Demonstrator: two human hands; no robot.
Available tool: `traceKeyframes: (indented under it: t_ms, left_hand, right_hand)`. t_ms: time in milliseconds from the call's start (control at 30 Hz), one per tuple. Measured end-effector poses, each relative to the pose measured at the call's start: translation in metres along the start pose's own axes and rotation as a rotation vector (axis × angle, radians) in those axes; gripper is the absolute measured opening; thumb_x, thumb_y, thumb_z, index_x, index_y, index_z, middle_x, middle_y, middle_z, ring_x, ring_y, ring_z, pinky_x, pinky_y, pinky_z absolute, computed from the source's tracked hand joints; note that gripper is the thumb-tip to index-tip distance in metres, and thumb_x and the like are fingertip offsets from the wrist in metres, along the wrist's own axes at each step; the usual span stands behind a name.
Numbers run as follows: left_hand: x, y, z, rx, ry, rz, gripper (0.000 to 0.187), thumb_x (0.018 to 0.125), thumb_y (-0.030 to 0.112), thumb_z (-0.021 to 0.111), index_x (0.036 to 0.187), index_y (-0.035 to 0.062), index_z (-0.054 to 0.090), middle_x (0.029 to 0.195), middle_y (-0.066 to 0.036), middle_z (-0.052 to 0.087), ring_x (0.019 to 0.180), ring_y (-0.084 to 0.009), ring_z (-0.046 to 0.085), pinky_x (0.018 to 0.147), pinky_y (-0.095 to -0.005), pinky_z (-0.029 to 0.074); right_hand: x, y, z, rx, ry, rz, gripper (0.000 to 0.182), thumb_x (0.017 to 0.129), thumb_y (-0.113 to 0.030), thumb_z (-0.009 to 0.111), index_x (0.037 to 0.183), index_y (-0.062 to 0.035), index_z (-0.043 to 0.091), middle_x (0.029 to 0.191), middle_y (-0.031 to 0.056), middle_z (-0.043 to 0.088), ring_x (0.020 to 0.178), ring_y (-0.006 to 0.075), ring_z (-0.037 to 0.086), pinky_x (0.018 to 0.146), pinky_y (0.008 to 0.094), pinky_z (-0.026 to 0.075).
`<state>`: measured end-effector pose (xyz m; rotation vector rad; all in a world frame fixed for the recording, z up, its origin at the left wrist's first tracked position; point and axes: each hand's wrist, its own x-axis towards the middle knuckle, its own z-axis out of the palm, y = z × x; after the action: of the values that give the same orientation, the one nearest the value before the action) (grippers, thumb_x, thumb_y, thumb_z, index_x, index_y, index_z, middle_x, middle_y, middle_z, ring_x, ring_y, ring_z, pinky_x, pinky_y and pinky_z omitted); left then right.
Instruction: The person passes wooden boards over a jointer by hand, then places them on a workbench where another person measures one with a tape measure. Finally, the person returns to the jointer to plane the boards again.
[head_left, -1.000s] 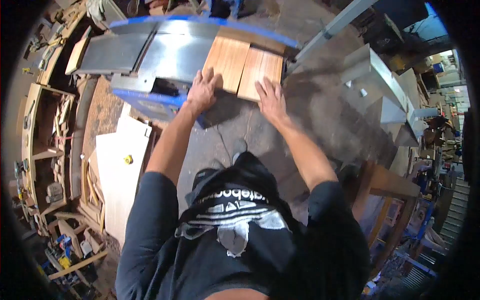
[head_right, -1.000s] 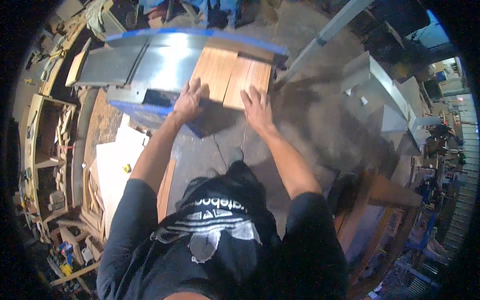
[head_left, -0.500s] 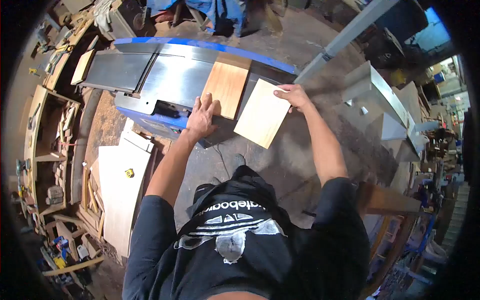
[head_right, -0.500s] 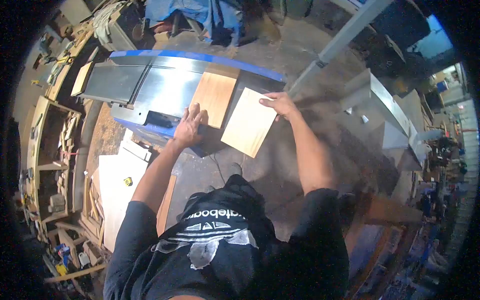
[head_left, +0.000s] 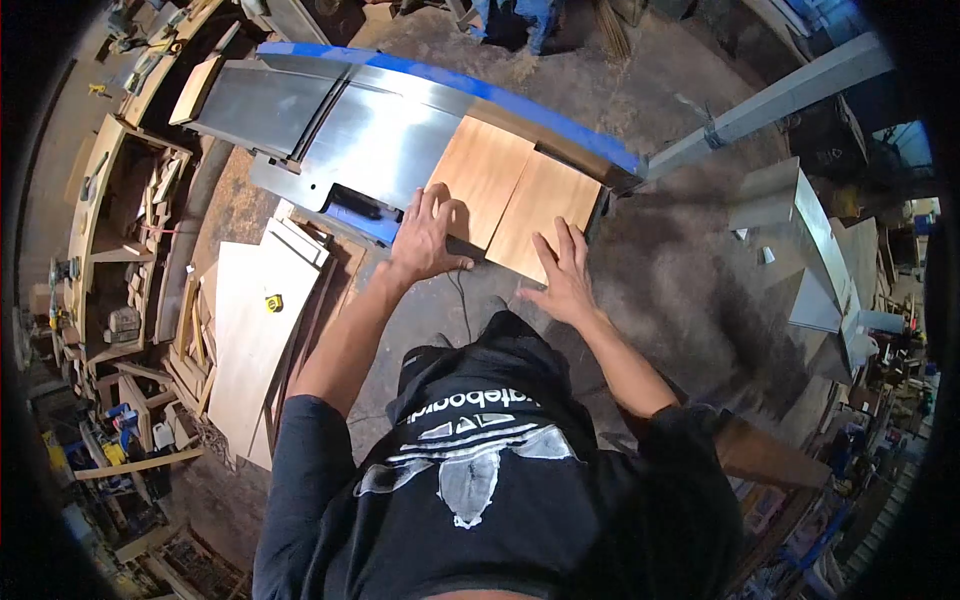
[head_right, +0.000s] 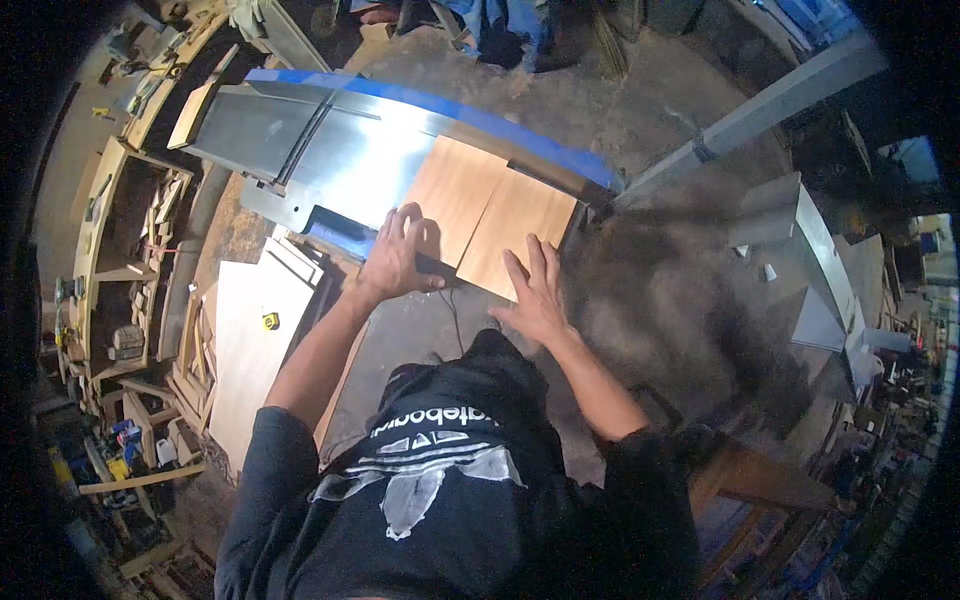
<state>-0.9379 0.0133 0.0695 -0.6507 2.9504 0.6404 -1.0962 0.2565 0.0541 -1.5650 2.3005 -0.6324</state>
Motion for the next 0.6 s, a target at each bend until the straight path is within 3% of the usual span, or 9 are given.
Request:
traceKeyframes:
  t_ms: [133,300,367,533,600]
  left_hand:
    - [0.004,0.013,-0.005,0.112,-0.014,-0.036,0.102,0.061,0.054,0.089,0.143,0.0159,0.044,0.154,-0.015,0.031,0.141,-0.0524,0.026,0.116,-0.0599,0.031]
    - [0.006,0.007,0.002,0.142,0.03,-0.025,0.096,0.061,0.055,0.088,0.141,0.0227,0.048,0.153,-0.01,0.035,0.139,-0.0542,0.029,0.114,-0.0598,0.033]
    - [0.012,0.008,0.004,0.181,0.049,0.011,0.085,0.068,0.054,0.085,0.142,0.0294,0.049,0.155,-0.008,0.034,0.139,-0.0536,0.027,0.114,-0.0597,0.032]
    - [0.016,-0.001,0.011,0.182,0.059,0.055,0.082,0.069,0.055,0.082,0.141,0.0318,0.05,0.157,-0.008,0.035,0.136,-0.0553,0.028,0.111,-0.0598,0.034]
    - [0.014,-0.009,0.019,0.206,0.177,0.141,0.083,0.069,0.056,0.082,0.142,0.0321,0.049,0.157,-0.007,0.034,0.134,-0.0546,0.029,0.109,-0.0599,0.035]
  right_hand:
    - [0.022,0.003,0.022,-0.137,0.162,0.052,0.09,0.078,-0.044,0.08,0.15,-0.0063,0.041,0.161,0.0269,0.012,0.144,0.0517,0.011,0.118,0.0604,0.02]
    - [0.02,0.001,0.021,-0.211,0.103,0.053,0.09,0.081,-0.049,0.076,0.154,-0.0115,0.038,0.161,0.0271,0.012,0.145,0.052,0.011,0.118,0.0616,0.018]
    - [0.024,-0.001,0.02,-0.231,0.095,0.056,0.09,0.082,-0.05,0.076,0.154,-0.0113,0.038,0.161,0.027,0.012,0.145,0.052,0.011,0.118,0.0618,0.018]
    - [0.023,-0.004,0.026,-0.311,0.109,0.059,0.09,0.08,-0.049,0.076,0.153,-0.0113,0.038,0.158,0.0292,0.017,0.144,0.0521,0.014,0.119,0.0627,0.017]
    - [0.025,-0.007,0.026,-0.343,0.082,0.093,0.091,0.081,-0.05,0.076,0.154,-0.0118,0.036,0.158,0.029,0.018,0.144,0.0517,0.015,0.119,0.062,0.017]
